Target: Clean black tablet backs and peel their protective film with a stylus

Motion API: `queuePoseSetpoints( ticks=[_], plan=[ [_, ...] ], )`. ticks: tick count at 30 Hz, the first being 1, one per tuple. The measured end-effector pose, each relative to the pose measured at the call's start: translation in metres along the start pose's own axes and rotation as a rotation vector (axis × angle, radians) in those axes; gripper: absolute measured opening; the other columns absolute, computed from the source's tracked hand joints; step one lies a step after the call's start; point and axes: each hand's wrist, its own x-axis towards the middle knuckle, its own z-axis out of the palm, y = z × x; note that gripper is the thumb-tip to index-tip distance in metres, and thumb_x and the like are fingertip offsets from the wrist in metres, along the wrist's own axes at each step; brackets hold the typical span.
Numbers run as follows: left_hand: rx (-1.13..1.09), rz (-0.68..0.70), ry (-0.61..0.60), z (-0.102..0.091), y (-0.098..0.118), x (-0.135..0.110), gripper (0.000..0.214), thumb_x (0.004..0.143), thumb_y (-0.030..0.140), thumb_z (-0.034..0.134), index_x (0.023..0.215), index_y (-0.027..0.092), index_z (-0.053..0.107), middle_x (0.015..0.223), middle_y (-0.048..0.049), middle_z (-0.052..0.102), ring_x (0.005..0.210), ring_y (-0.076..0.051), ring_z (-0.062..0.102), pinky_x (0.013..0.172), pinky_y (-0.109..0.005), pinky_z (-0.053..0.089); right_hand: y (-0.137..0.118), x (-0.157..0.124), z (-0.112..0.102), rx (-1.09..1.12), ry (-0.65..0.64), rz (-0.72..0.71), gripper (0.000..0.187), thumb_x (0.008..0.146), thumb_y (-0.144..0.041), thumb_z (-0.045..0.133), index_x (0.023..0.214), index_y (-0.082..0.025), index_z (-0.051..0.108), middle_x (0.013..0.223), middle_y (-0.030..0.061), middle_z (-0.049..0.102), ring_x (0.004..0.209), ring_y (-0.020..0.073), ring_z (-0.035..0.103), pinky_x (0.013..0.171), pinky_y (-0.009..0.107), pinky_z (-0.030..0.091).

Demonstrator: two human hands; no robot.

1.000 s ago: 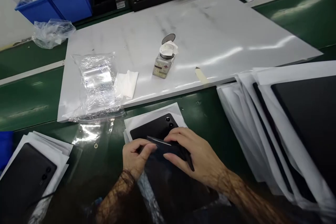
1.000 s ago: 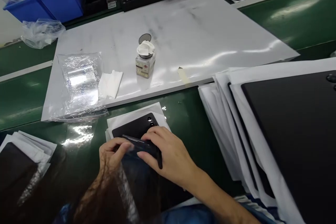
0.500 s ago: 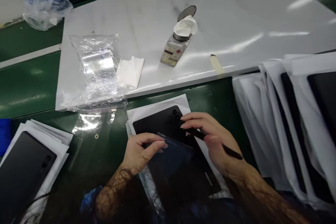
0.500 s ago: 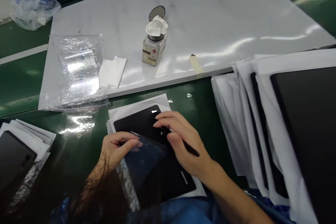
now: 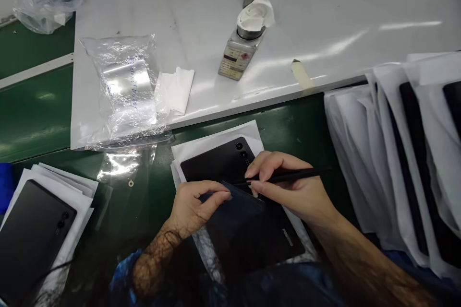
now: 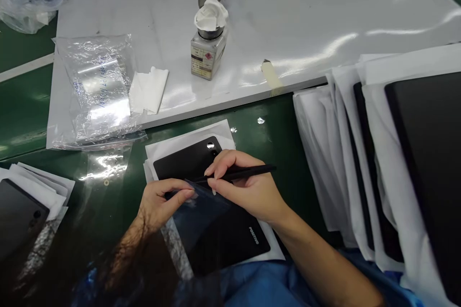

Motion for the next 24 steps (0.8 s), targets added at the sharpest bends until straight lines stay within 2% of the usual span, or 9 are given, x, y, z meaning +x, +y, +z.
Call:
queuePoseSetpoints(
  ticks=[4,8,10,15,17,20,24],
  plan=[
    [0.006,0.010,0.001,0.001,-0.001,0.000,0.008,0.076,0.025,0.066,0.074,0.024,0.074,0.070,0.0028,0.078,0.065,-0.016,0.073,0.061,-0.018,0.057,-0.001,0.001,0.001,-0.030,0.003,0.018,0.034,0.087,-0.038,0.102,0.073,-0.025,0.074,0.080,0.0041,0.081,0.065,0.0187,0.075,0.052,0.028,0.064],
    [0.006,0.011,0.000,0.001,-0.001,0.000,0.008,0.076,0.025,0.066,0.073,0.023,0.074,0.070,0.0025,0.078,0.064,-0.015,0.073,0.060,-0.018,0.057,0.001,0.001,0.002,0.053,0.001,0.021,0.028,0.088,-0.032,0.100,0.074,-0.026,0.076,0.081,0.0019,0.082,0.053,0.0157,0.071,0.047,0.028,0.062],
    [0.000,0.006,-0.006,0.001,0.000,0.000,0.009,0.076,0.024,0.065,0.073,0.023,0.074,0.069,0.0020,0.078,0.063,-0.015,0.073,0.060,-0.018,0.057,0.002,0.000,0.003,0.080,0.004,-0.004,0.024,0.089,-0.027,0.098,0.075,-0.027,0.078,0.081,0.0015,0.082,0.053,0.0158,0.072,0.047,0.028,0.062],
    [-0.006,-0.014,-0.008,0.001,0.001,0.001,0.009,0.075,0.023,0.065,0.072,0.023,0.074,0.066,0.0015,0.078,0.060,-0.017,0.074,0.057,-0.020,0.057,0.004,-0.010,0.008,0.019,0.004,-0.120,0.023,0.087,-0.017,0.096,0.076,-0.031,0.081,0.078,0.0028,0.083,0.068,0.0217,0.080,0.052,0.030,0.066],
    [-0.008,-0.017,-0.003,0.002,0.001,0.001,0.009,0.075,0.023,0.066,0.071,0.023,0.074,0.065,0.0016,0.078,0.059,-0.017,0.074,0.056,-0.020,0.057,0.007,-0.012,0.007,0.047,0.012,-0.148,0.023,0.088,-0.017,0.096,0.078,-0.033,0.082,0.079,0.0019,0.084,0.065,0.0213,0.079,0.050,0.030,0.066],
    [-0.017,-0.021,0.005,0.003,0.000,0.000,0.009,0.075,0.024,0.066,0.070,0.023,0.073,0.064,0.0023,0.077,0.060,-0.016,0.074,0.057,-0.019,0.057,0.013,-0.004,-0.001,0.148,0.137,-0.102,0.021,0.087,-0.023,0.100,0.079,-0.033,0.083,0.082,0.0005,0.084,0.056,0.0182,0.075,0.046,0.029,0.063],
    [-0.018,-0.027,0.015,0.004,-0.004,-0.001,0.009,0.076,0.026,0.065,0.071,0.025,0.073,0.064,0.0039,0.077,0.059,-0.016,0.074,0.056,-0.018,0.057,0.025,0.021,-0.020,0.209,0.333,0.033,0.032,0.073,-0.027,0.110,0.071,-0.029,0.078,0.073,-0.0024,0.079,0.054,0.0151,0.071,0.051,0.028,0.061]
  ],
)
